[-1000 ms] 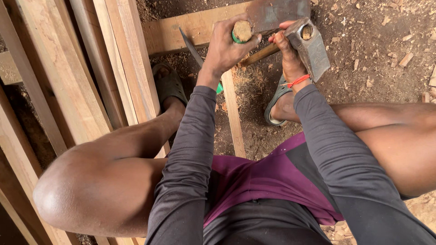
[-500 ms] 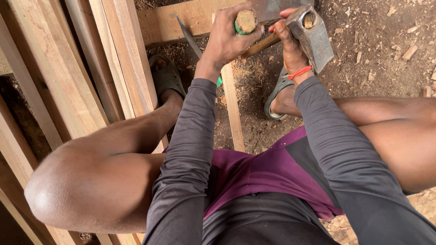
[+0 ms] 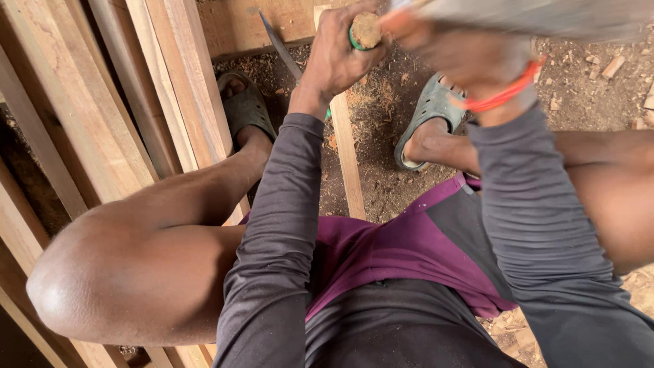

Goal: The person carves a hole into a piece of wood using a chisel and a hammer while sitting on the floor.

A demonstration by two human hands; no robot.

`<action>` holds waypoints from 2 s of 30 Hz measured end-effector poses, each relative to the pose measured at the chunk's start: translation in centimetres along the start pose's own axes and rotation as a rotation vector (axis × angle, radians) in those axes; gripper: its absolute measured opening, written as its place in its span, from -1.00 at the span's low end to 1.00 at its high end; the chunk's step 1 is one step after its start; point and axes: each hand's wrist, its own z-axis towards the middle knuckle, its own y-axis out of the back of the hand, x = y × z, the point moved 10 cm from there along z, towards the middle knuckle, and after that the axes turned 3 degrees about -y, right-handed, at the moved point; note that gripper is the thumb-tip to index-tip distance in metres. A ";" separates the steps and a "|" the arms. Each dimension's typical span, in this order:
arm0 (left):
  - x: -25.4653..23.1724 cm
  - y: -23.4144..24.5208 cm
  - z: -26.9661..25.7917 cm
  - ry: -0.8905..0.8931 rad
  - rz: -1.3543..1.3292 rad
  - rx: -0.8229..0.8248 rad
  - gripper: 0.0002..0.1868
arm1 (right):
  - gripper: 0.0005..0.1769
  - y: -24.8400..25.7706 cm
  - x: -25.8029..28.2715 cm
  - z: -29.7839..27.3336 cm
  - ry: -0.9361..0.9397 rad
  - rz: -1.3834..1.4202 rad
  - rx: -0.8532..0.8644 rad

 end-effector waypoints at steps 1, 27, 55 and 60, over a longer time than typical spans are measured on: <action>1.2 -0.5 0.0 0.054 -0.037 0.033 -0.58 | -0.54 -1.5 1.3 0.7 0.045 -0.135 0.036; 10.7 -1.6 -5.8 0.289 0.135 0.125 -0.22 | -0.04 -7.8 2.8 0.7 0.238 -0.481 -0.071; 2.4 1.2 -2.8 0.333 -0.227 -0.028 -0.71 | -0.17 -7.4 -12.0 -2.3 -0.185 0.636 -0.369; -1.5 5.7 3.4 0.151 -0.199 -0.117 -0.84 | -0.30 -7.1 -13.9 -2.6 -0.260 0.594 -0.315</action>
